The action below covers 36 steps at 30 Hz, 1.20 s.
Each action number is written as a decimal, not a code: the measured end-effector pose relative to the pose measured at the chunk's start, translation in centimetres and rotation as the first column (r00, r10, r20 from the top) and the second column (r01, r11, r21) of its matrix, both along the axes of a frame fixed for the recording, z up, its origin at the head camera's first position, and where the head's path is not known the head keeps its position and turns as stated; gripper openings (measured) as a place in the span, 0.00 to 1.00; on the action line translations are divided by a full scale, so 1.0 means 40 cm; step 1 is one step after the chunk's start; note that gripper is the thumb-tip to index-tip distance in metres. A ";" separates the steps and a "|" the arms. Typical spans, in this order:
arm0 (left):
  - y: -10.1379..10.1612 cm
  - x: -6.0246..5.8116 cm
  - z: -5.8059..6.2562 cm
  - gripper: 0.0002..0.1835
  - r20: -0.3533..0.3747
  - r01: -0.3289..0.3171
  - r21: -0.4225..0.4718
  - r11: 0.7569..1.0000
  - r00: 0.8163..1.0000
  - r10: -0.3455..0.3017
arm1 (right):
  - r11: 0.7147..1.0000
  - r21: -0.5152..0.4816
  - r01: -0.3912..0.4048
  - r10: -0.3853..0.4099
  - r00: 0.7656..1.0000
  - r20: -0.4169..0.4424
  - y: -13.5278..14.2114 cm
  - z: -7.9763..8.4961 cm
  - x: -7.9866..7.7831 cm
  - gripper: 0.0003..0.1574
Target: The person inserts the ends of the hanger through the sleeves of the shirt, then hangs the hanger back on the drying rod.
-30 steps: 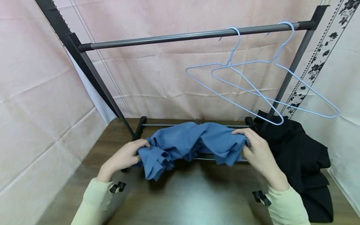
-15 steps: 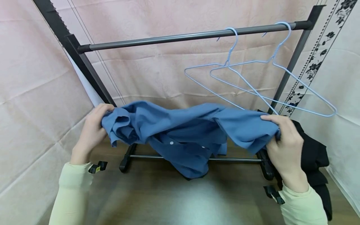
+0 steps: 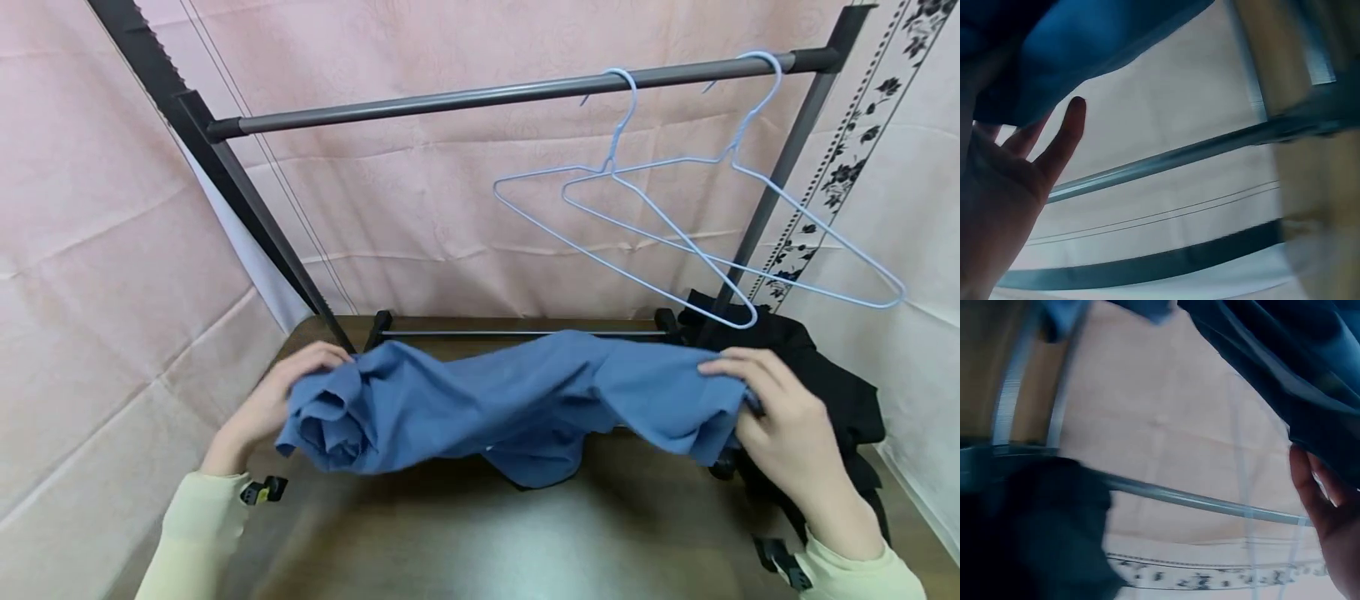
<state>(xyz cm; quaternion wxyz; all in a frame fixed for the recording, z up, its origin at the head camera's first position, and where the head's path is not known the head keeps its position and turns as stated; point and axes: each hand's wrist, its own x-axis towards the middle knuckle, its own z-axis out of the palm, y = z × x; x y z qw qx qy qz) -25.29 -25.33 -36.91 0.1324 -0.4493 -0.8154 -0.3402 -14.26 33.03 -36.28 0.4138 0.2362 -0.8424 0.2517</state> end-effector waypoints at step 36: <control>0.254 0.086 0.032 0.17 -0.176 -0.379 -0.374 0.847 0.925 0.336 | 0.978 0.203 0.051 -0.147 0.857 0.494 0.076 -0.070 -0.061 0.32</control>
